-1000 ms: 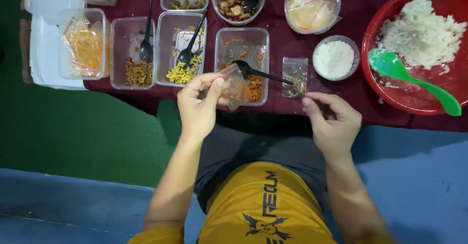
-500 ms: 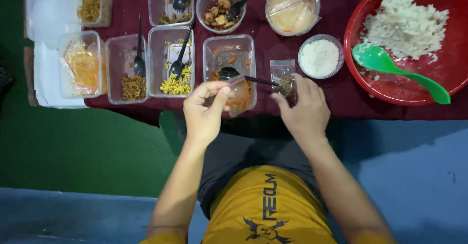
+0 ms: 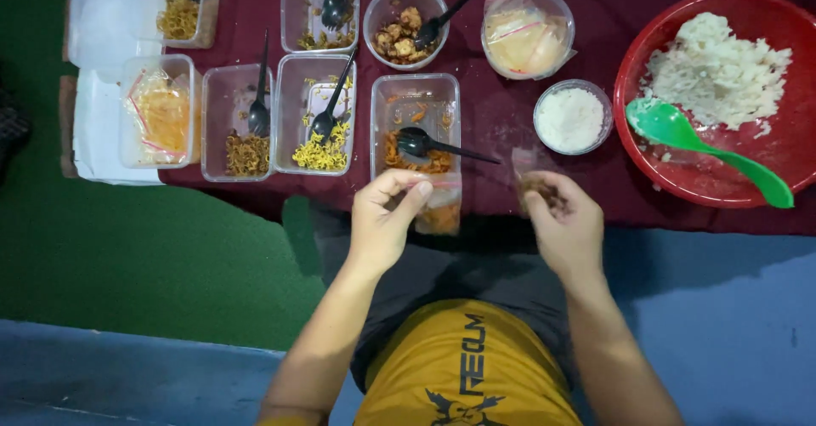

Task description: Preparing and packaging food by scooping ingredients, wrapping items in paper, and placing them in boxes.

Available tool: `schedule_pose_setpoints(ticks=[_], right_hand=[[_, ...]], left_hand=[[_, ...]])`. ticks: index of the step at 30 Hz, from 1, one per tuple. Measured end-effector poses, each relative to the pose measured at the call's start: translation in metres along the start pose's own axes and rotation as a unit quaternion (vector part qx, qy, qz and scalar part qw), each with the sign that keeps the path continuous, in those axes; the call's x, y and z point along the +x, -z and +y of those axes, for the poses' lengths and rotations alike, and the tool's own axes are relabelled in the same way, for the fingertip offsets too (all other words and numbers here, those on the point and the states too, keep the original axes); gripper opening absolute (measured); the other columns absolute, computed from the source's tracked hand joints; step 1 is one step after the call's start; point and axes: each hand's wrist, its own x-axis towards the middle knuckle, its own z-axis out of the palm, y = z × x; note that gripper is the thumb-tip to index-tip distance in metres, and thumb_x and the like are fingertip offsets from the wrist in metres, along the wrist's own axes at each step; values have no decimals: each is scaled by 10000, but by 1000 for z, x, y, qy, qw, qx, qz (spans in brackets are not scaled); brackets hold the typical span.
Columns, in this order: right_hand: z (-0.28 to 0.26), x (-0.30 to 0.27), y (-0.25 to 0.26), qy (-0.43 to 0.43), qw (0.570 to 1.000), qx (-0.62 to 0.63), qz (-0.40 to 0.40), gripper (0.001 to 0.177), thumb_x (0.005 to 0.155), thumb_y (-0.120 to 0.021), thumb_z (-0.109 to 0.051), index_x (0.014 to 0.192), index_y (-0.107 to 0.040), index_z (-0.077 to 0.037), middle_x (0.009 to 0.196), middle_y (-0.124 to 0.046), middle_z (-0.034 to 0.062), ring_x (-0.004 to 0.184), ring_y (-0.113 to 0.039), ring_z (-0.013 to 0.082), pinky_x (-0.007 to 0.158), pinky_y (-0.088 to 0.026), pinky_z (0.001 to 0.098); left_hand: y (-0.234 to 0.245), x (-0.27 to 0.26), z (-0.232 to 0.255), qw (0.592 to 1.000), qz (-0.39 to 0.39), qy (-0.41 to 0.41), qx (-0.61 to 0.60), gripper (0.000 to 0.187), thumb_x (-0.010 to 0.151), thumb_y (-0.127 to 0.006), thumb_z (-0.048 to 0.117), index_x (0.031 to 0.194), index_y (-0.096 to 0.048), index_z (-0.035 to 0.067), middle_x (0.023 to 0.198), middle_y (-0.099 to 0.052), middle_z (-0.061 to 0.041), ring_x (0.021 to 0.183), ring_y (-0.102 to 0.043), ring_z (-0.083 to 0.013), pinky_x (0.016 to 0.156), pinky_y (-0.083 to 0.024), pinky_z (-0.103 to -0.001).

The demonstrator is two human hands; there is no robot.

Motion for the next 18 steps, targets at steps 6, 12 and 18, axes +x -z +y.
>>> schedule_pose_setpoints(ticks=[6,12,18], right_hand=[[-26,-25,3,-120,883,440,-112,408,914,-545,-70,1296,-618,54,1118,-736,280,1003,-762,367,827,-634,496],[-29,-37,-26,-64,935,323,-131,425,729,-868,66,1126,-719,48,922,-750,158,832,-736,200,728,-637,358],[-41,-38,-32,-72,950,288,-94,123,855,-817,24,965,-766,44,772,-755,147,700,-726,166,604,-629,309]], left_hand=[[-25,-10,10,1000,-24,12,-14,74,900,-795,133,960,-805,90,714,-747,-59,629,-658,-80,530,-567,-235],[-34,-12,6,999,-14,15,-30,69,899,-789,105,963,-807,86,669,-716,-38,574,-637,-66,499,-541,-215],[-28,-17,11,997,-3,50,-61,183,873,-838,142,1028,-784,62,755,-759,-106,588,-676,-110,481,-577,-277]])
